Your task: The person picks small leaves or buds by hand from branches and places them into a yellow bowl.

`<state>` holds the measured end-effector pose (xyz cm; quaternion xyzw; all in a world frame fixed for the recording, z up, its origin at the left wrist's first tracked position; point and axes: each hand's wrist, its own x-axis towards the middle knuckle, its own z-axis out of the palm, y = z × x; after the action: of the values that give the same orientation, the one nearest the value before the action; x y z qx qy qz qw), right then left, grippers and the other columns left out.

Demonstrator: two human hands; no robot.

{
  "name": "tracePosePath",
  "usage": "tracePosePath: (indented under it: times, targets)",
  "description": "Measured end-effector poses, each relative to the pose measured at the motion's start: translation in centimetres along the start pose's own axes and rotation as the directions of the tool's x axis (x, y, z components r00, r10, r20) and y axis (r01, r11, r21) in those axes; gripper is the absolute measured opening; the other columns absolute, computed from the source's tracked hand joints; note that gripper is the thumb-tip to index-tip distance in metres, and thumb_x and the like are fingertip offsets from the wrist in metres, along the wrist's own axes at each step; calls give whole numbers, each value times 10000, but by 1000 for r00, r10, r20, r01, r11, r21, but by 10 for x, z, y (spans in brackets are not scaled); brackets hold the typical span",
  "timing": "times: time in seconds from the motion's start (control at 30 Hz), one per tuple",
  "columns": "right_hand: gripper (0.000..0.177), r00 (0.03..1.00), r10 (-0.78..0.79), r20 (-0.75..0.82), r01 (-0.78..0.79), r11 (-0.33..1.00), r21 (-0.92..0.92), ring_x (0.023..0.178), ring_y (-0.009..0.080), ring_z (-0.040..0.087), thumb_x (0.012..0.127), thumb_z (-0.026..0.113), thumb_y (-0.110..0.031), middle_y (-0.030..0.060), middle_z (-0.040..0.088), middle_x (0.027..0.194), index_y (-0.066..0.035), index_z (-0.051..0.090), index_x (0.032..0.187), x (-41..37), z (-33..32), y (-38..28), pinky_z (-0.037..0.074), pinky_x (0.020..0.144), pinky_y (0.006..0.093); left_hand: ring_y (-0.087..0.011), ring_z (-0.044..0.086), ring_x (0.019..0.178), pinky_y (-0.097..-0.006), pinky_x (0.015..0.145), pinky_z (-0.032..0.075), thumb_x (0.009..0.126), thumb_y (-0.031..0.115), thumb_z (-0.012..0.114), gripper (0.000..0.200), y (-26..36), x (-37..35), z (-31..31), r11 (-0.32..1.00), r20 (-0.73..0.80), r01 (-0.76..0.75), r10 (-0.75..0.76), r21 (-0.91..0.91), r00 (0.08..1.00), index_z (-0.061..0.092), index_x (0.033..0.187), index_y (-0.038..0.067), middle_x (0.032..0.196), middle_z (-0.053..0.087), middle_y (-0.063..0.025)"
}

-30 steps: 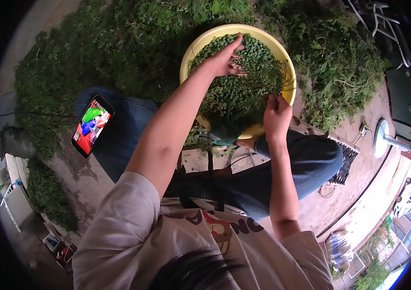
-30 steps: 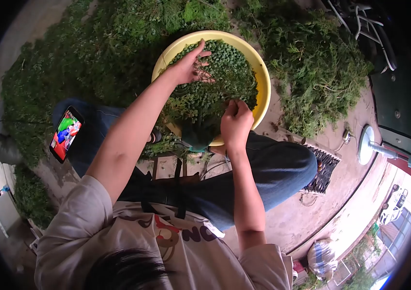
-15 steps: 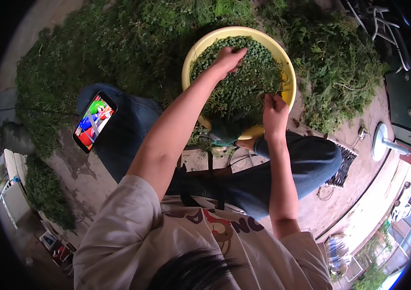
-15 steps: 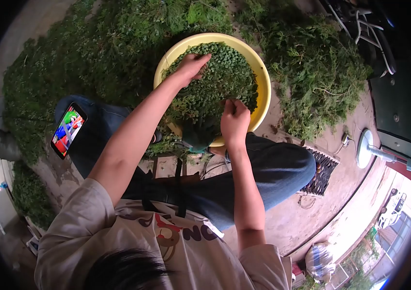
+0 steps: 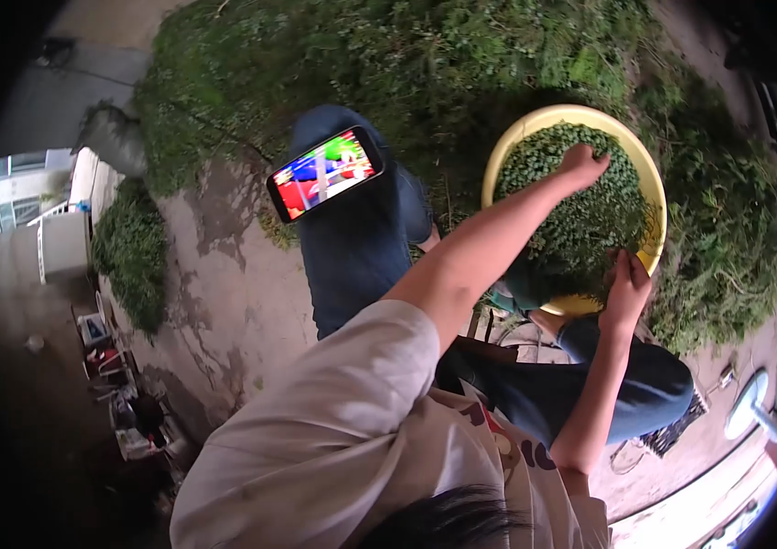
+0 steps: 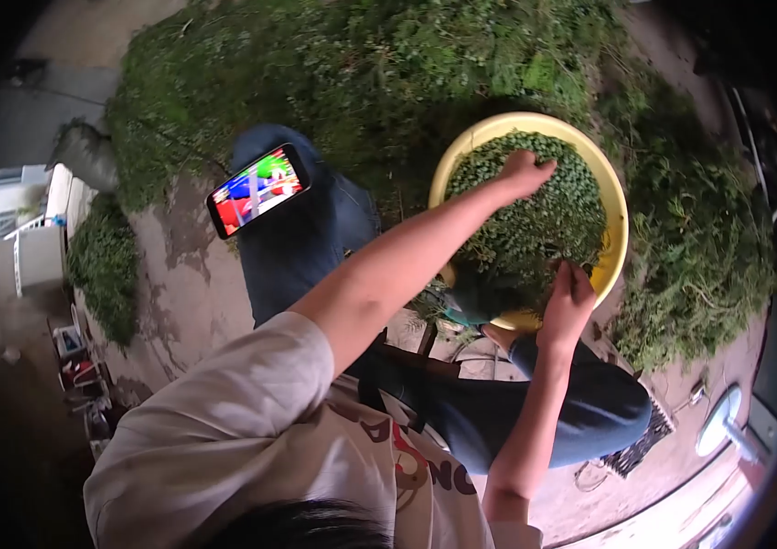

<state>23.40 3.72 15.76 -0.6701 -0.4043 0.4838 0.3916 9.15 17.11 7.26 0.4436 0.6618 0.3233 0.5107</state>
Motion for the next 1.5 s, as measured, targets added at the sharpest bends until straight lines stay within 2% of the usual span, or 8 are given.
tracePosePath:
  times: [0.33,0.8,0.97,1.03,1.1,1.2,1.37,1.5]
  targets:
    - [185,994,-108,11,108,980,-166,475,9,257,855,476,-112,-88,356,533,-17,623,795,-9,6,-6,176,431,203,-242,569,548,-375,626,461,776,265,513,296,-16,28,3,948,49,-158,150,275,987,578,628,18,595,584,-136]
    - [203,995,-35,-97,13,974,-226,456,39,273,848,471,-124,-39,463,551,-5,631,814,2,-28,-9,202,431,228,-96,375,379,-217,439,423,828,286,540,263,-8,32,-26,988,408,69,-122,142,905,488,739,44,482,436,-1]
    - [170,995,64,-81,-62,998,31,489,19,300,838,515,-158,-66,450,577,-48,641,803,8,-28,-7,216,451,200,-259,533,886,-281,646,509,868,107,394,169,-3,20,-12,933,611,321,-160,-163,775,534,894,15,1314,268,-156]
    - [165,990,78,-118,-80,997,-9,511,24,321,832,535,-179,-72,461,600,-58,638,786,4,-28,-19,229,461,193,-411,113,1259,-502,910,358,852,589,204,617,15,4,-20,879,668,388,-113,-279,736,552,1104,146,1418,79,-123]
    - [181,989,62,-137,-60,998,21,521,28,310,831,538,-183,-71,460,593,-33,633,794,8,-34,-12,230,470,201,-384,133,1259,-544,974,231,743,731,80,814,20,0,-20,897,678,321,-34,-304,734,515,1164,186,1403,138,-124]
    - [172,984,82,-159,-63,991,121,524,25,305,830,538,-150,-61,466,600,-8,626,790,11,-34,-11,225,464,208,-218,555,964,-369,804,462,688,769,138,921,35,-8,-38,815,778,406,85,-414,623,495,1134,47,1084,556,-106]
    - [144,970,185,-158,-155,970,185,528,38,366,825,537,-143,-57,445,601,-35,630,797,12,-36,-16,292,488,190,-189,604,841,-316,769,505,841,169,545,191,37,-11,-39,862,581,186,145,-472,801,520,983,45,948,605,-116]
    - [142,955,278,-100,-240,928,286,526,42,381,822,538,-134,-53,449,594,-28,628,798,14,-37,-18,302,499,184,-158,604,734,-302,737,512,830,167,564,202,40,-15,-37,893,476,130,102,-431,874,522,957,16,875,613,-119]
